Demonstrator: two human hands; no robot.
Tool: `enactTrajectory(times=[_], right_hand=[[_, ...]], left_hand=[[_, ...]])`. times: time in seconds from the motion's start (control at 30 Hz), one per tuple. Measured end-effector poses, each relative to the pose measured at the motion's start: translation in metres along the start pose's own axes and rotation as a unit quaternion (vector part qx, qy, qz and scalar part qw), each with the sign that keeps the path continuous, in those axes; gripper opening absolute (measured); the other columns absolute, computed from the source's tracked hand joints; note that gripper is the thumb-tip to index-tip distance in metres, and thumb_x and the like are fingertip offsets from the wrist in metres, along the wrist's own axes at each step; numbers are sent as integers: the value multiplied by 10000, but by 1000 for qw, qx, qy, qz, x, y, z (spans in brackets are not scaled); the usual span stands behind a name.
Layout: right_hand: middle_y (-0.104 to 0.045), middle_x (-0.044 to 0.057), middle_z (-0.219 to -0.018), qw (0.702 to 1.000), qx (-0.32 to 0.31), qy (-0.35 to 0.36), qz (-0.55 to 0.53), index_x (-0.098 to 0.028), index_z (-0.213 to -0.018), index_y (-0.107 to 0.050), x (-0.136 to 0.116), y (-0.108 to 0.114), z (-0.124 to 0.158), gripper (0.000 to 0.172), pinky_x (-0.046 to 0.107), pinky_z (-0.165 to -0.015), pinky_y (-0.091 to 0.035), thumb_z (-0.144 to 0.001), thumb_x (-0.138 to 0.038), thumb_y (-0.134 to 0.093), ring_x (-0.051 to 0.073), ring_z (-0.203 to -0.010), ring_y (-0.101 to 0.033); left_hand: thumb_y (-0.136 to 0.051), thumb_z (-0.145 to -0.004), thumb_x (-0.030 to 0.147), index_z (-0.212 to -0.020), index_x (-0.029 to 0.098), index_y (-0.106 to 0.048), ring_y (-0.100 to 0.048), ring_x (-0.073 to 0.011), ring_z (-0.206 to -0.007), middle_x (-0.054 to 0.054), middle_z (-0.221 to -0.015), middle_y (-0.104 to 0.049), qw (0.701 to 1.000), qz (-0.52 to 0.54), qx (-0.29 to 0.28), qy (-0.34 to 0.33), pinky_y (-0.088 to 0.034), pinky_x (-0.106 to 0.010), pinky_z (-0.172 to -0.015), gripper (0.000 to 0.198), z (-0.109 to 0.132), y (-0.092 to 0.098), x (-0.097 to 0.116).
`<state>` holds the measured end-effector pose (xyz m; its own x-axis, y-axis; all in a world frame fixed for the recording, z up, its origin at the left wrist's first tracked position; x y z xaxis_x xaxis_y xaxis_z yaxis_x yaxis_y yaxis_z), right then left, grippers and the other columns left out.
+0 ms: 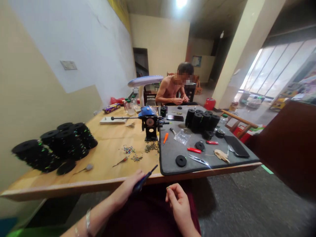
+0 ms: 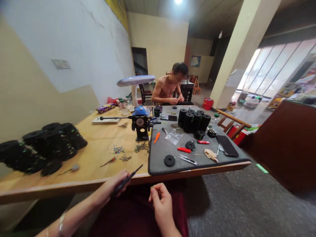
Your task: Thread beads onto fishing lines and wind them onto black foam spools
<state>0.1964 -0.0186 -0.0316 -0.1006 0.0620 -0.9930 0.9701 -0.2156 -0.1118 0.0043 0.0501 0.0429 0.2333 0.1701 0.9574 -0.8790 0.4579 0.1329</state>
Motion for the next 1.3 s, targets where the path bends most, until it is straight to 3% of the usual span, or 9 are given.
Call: enactTrajectory(times=[0.07, 0.13, 0.3, 0.77, 1.03, 1.3], right_hand=[[-500, -34, -559, 999, -23, 8, 29, -180, -729, -535, 1, -5, 2, 276, 198, -428, -298, -836, -433, -571, 92, -460, -398], [-514, -27, -565, 997, -38, 19, 61, -179, -737, -544, 2, -10, 3, 254, 205, -455, -334, -856, -403, -550, 104, -483, -438], [-550, -9, -598, 982, -60, 67, 164, -178, -741, -568, -2, -16, 5, 227, 224, -556, -397, -883, -348, -518, 134, -562, -523], [-592, 8, -618, 968, -83, 102, 212, -199, -729, -606, -9, -25, 5, 229, 229, -564, -395, -883, -344, -516, 151, -565, -536], [-597, 5, -629, 955, -105, 107, 254, -197, -742, -594, -10, -26, 5, 194, 225, -561, -396, -887, -291, -505, 148, -573, -548], [-608, 4, -636, 955, -104, 126, 249, -194, -748, -615, -13, -28, 4, 176, 219, -552, -406, -877, -258, -515, 136, -569, -545]], left_hand=[[-403, -817, 644, -786, 203, -432, -320, -101, -557, 42, -672, -399, 996, 73, -19, 39, -254, -209, -488, 443, 26, -4, -24], [-509, -749, 671, -803, 206, -427, -283, -94, -558, 54, -661, -368, 992, 117, -38, 28, -224, -210, -495, 476, 42, -9, -44], [-620, -713, 588, -814, 209, -413, -278, -105, -602, 55, -675, -368, 990, 126, -60, 8, -239, -226, -544, 443, 51, -15, -69], [-608, -726, 490, -802, 206, -425, -314, -120, -616, 52, -662, -379, 989, 130, -66, 22, -256, -235, -568, 347, 51, -17, -70], [-580, -744, 325, -780, 195, -467, -359, -111, -597, 55, -627, -414, 991, 117, -38, 48, -283, -221, -555, 175, 53, -19, -62], [-569, -779, 390, -793, 194, -443, -334, -83, -510, 64, -603, -411, 985, 155, -53, 52, -248, -210, -472, 234, 50, -19, -73]])
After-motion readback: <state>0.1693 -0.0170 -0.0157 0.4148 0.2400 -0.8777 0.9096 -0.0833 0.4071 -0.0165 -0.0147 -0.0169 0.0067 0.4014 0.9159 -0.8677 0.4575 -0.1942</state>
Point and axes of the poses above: each hand's wrist, its own z-axis away from the middle knuckle, its own y-axis out of the back of the hand, x = y × z, the point moved 1 cm from there along -z, towards the middle knuckle
